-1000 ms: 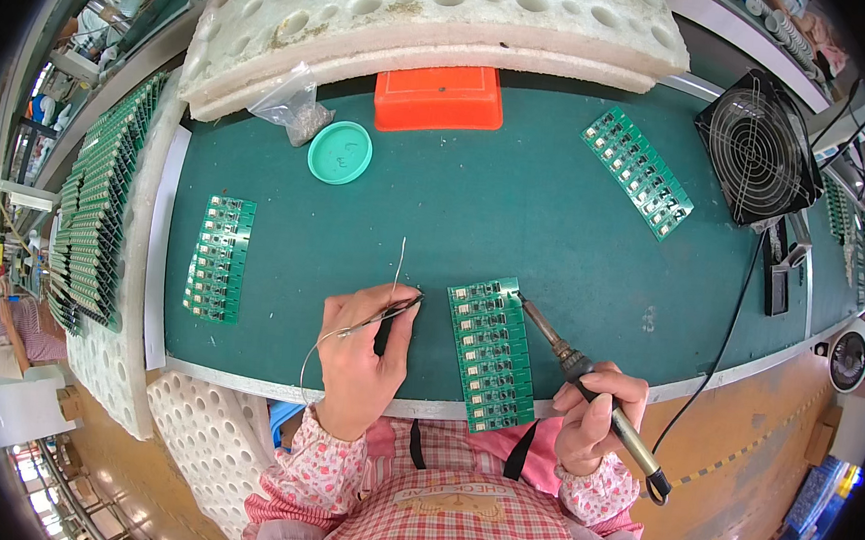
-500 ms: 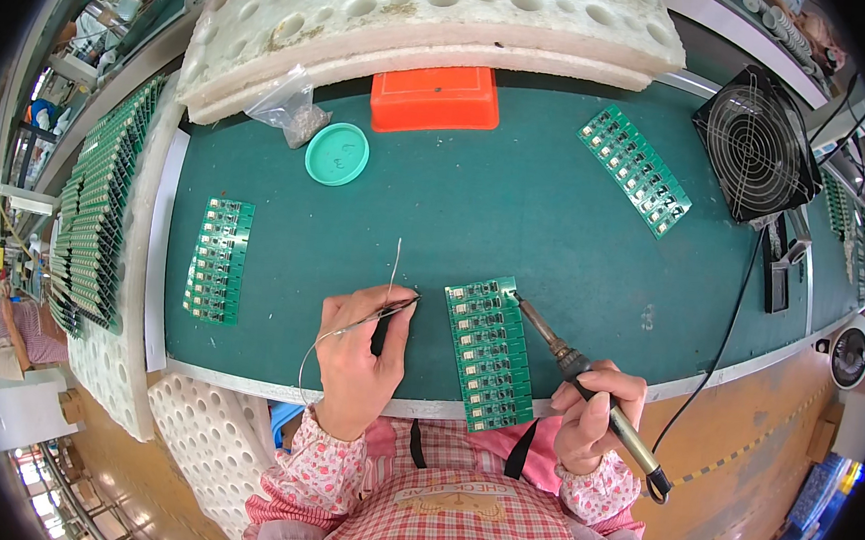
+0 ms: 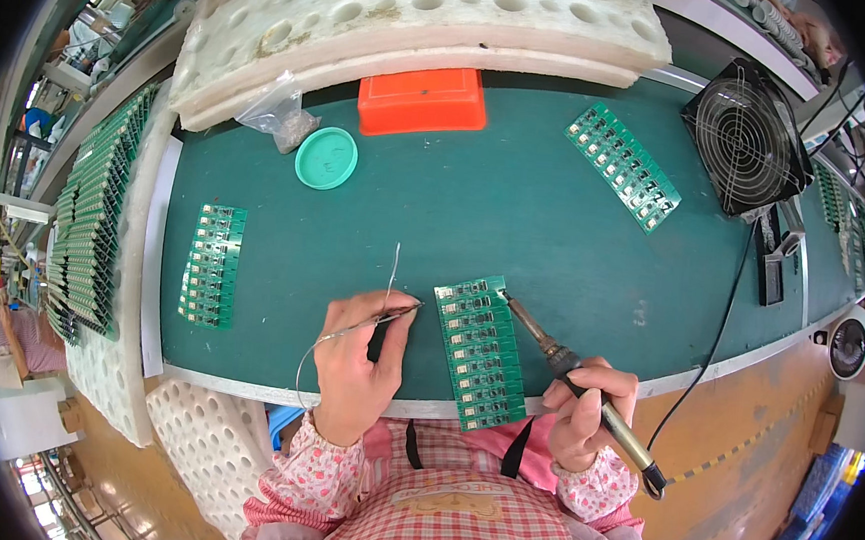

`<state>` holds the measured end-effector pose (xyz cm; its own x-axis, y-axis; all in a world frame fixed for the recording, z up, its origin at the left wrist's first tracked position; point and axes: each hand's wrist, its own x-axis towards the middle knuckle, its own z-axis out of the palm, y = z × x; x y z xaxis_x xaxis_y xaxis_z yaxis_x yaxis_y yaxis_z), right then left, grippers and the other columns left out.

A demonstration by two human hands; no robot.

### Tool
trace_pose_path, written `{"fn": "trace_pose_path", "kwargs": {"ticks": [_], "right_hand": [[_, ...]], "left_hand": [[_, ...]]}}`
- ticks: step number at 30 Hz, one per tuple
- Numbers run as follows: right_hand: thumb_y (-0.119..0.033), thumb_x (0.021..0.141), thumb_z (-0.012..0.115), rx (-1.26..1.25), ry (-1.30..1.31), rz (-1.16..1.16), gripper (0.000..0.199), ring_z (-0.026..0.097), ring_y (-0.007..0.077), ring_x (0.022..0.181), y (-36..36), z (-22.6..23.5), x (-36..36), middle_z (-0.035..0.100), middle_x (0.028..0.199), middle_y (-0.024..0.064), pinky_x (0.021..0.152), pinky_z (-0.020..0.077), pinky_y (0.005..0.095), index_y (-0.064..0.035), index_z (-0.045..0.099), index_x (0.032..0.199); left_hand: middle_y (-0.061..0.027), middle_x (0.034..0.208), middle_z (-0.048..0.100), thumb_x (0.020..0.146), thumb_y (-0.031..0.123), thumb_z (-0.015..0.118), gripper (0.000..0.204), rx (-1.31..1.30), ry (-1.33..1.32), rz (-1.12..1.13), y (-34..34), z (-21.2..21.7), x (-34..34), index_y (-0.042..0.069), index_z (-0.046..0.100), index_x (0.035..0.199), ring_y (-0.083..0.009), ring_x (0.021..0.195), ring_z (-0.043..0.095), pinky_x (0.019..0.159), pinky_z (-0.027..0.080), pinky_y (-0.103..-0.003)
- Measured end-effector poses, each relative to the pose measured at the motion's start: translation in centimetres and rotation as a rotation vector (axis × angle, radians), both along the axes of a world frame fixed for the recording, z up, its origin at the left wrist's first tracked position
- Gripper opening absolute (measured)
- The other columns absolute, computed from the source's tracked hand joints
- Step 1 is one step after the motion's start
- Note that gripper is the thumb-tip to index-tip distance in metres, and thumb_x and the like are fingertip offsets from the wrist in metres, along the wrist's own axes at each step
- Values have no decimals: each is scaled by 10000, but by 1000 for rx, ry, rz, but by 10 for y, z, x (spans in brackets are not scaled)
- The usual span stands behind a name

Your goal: The person solders components onto circuit boards on a table using a soldering iron, solder wire, and tweezers.

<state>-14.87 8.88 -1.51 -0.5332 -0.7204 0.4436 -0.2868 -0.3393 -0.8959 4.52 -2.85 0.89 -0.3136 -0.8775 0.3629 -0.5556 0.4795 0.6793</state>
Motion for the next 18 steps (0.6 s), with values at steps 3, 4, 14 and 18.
{"fn": "trace_pose_path", "kwargs": {"ticks": [3,4,14,18], "right_hand": [[-179,999,548,-13,-17,11,205,591,128,510,-1,-1,1,613,608,68,526,492,272,22,587,1001],[-176,998,549,-17,-17,12,202,592,130,513,-1,-1,1,612,607,66,528,494,273,22,588,1004],[-175,998,550,-6,15,12,199,594,139,519,0,-2,0,613,607,62,531,503,280,21,587,1003],[-180,999,551,-2,19,19,205,597,142,521,0,-1,-1,614,608,62,531,504,282,22,586,1002]], "left_hand": [[-75,995,726,804,-52,740,188,74,67,-45,6,2,-6,22,704,973,-264,843,665,769,514,-340],[-78,999,724,804,-51,741,197,96,88,-78,7,2,-8,22,706,983,-268,845,665,765,525,-338],[-112,988,717,842,-87,697,167,42,40,-132,6,-2,-12,-15,698,992,-243,884,677,773,531,-313],[-109,991,721,838,-73,705,169,43,14,-130,6,-1,-13,-3,701,992,-255,887,669,780,525,-329]]}}
